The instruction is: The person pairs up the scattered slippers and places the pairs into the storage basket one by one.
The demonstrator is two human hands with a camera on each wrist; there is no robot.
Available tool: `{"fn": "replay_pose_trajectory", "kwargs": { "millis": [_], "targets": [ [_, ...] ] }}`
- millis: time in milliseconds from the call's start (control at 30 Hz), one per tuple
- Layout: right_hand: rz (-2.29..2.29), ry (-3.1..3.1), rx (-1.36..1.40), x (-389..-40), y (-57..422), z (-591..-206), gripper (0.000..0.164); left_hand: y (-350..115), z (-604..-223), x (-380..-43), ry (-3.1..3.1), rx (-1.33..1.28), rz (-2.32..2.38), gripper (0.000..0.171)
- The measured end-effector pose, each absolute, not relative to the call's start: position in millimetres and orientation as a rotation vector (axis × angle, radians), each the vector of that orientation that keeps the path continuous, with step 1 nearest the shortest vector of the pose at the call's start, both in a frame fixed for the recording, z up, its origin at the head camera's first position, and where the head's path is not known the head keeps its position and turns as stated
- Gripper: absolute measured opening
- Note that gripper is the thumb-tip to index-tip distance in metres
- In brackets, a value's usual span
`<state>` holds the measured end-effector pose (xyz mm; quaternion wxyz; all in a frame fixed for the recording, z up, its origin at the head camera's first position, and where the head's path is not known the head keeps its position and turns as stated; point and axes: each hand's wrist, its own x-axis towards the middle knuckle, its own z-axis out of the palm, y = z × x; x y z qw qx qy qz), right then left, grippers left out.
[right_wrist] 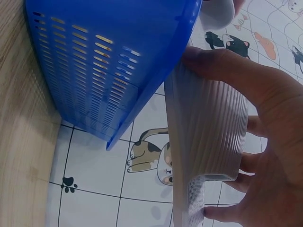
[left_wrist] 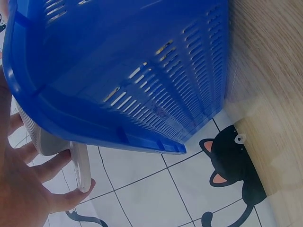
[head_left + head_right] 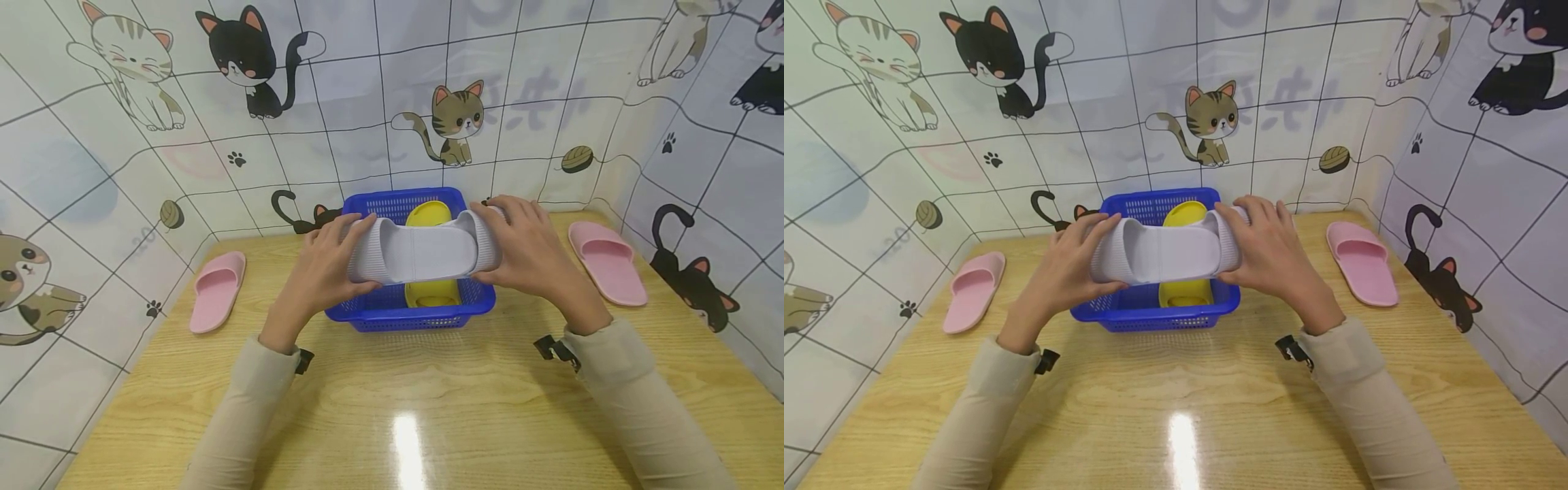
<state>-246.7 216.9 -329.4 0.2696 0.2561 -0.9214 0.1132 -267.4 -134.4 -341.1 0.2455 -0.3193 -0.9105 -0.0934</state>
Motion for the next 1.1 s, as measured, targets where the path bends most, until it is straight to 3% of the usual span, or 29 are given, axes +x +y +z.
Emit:
{"fn": "replay_pose_trajectory", "kwargs": {
  "millis": [1100],
  "targets": [
    [0.319, -2.470, 0.709, -246.6, 215.4, -330.5, 0.108, -132.7, -339.9, -265.5, -2.461, -0.886, -0.259, 0.115]
  ]
}}
